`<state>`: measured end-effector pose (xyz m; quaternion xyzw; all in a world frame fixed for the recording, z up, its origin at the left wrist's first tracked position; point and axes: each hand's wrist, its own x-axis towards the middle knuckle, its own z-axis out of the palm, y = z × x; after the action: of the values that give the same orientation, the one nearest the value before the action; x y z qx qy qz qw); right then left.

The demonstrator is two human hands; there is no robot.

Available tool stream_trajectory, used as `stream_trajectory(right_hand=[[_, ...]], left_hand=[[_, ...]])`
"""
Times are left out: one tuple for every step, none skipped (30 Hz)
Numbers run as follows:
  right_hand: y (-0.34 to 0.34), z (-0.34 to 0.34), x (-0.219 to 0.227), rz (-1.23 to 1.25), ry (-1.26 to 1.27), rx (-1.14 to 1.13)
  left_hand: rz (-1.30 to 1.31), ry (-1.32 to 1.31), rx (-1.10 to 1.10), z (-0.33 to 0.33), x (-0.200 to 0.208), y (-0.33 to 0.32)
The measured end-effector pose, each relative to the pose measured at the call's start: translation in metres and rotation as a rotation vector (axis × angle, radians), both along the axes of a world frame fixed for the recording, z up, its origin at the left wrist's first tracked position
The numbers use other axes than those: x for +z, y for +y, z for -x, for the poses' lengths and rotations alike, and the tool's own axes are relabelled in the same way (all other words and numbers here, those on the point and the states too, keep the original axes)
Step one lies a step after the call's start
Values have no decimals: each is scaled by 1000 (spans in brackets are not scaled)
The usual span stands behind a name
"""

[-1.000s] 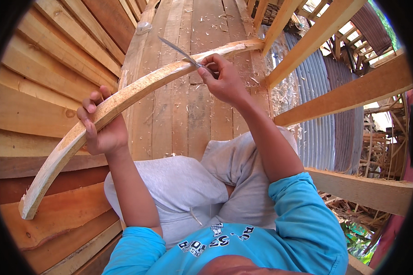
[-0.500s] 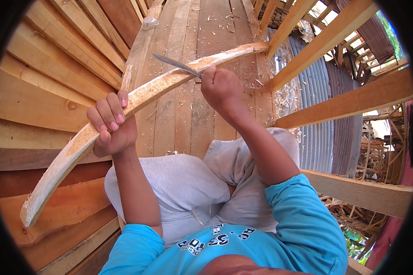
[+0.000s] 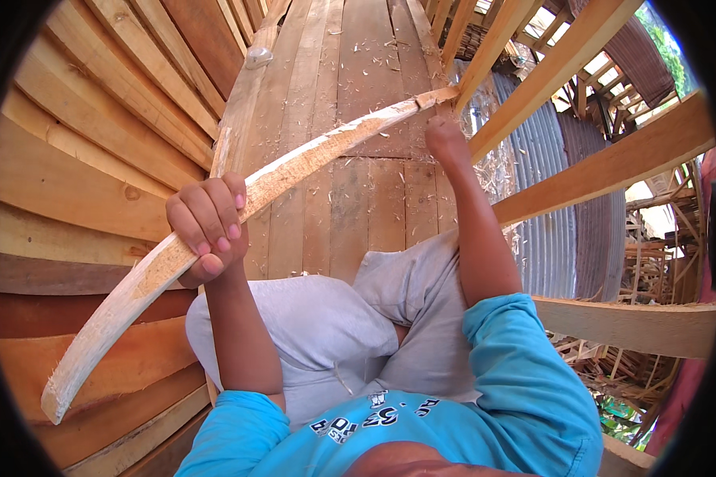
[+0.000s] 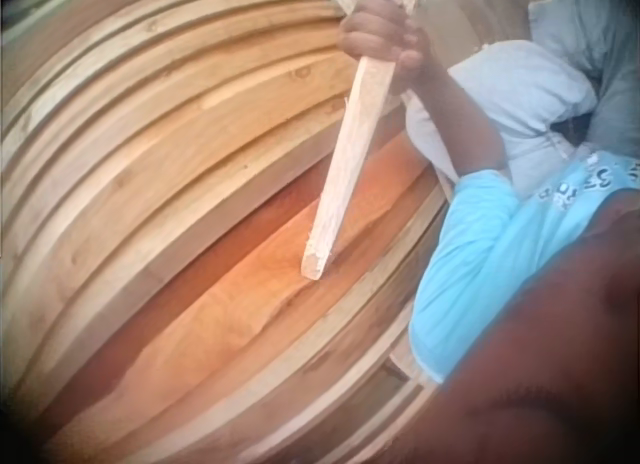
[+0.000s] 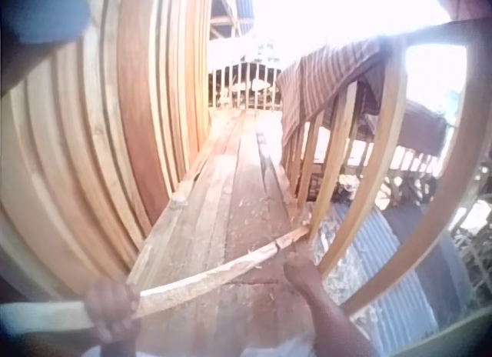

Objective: The person sits on a wooden floor and uses a knife to shave and shape a long, curved piece of wood. They hold the wood with their left hand and repeatedly scrape the surface with the knife in their right hand, creating wood shavings.

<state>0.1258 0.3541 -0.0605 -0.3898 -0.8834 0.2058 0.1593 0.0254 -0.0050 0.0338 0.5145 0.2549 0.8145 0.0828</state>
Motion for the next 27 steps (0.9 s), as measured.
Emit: stream_trajectory(right_hand=[[-25, 9, 7, 121, 26, 1], [-53, 18, 15, 244, 55, 7], [-89, 22, 33, 240, 69, 108], [-117, 20, 52, 235, 78, 201], [-129, 19, 64, 217, 61, 218], [-137, 17, 74, 196, 48, 233], [-140, 16, 77, 176, 34, 250], [-138, 16, 76, 191, 25, 258], [-132, 19, 74, 207, 16, 267], [-129, 22, 70, 224, 6, 277], [-128, 24, 67, 182, 23, 256], [-127, 27, 62, 140, 40, 235], [-127, 28, 57, 99, 57, 214], [-126, 30, 53, 91, 60, 215], [-125, 30, 49, 83, 63, 215], [-124, 31, 46, 76, 66, 216], [-122, 32, 43, 55, 80, 189], [-120, 34, 41, 35, 94, 162], [-119, 35, 39, 15, 108, 136], [-117, 37, 37, -1, 102, 124], [-114, 38, 36, -17, 96, 113], [-108, 38, 33, -31, 90, 104], [-66, 28, 16, -50, 29, 102], [-4, 4, -8, -81, -36, 79], [46, -25, -40, -146, -69, 37], [65, -27, -46, -112, -92, 46], [70, -28, -47, -72, -123, 66]], left_hand=[[-5, -25, 12, 2, -3, 0], [-8, -45, 29, 4, -5, -4], [-7, -69, 50, 6, -8, -10], [1, -82, 63, 8, -13, -15], [-1, -84, 57, 8, -15, -16], [-3, -83, 48, 8, -16, -15], [-5, -83, 41, 8, -17, -15], [-12, -106, 52, 9, -18, -16], [-18, -129, 64, 10, -21, -17], [-24, -152, 78, 11, -23, -18], [-29, -182, 93, 12, -23, -17], [-34, -211, 107, 12, -22, -16], [-39, -240, 121, 13, -22, -16], [-43, -249, 124, 14, -23, -17], [-47, -258, 126, 14, -24, -17], [-51, -267, 128, 14, -23, -17], [-39, -272, 146, 13, -24, -15], [-26, -278, 165, 13, -25, -13], [-12, -283, 184, 13, -25, -10], [-15, -281, 195, 10, -24, -6], [-17, -279, 207, 7, -22, -1], [-19, -276, 220, 5, -20, -1], [-20, -212, 159, 6, -16, -8], [-32, -150, 78, 9, -11, -14], [-40, -81, -4, 10, -6, -18], [-84, -56, -50, 12, -5, -20], [-95, -101, -23, 14, -5, -22]])
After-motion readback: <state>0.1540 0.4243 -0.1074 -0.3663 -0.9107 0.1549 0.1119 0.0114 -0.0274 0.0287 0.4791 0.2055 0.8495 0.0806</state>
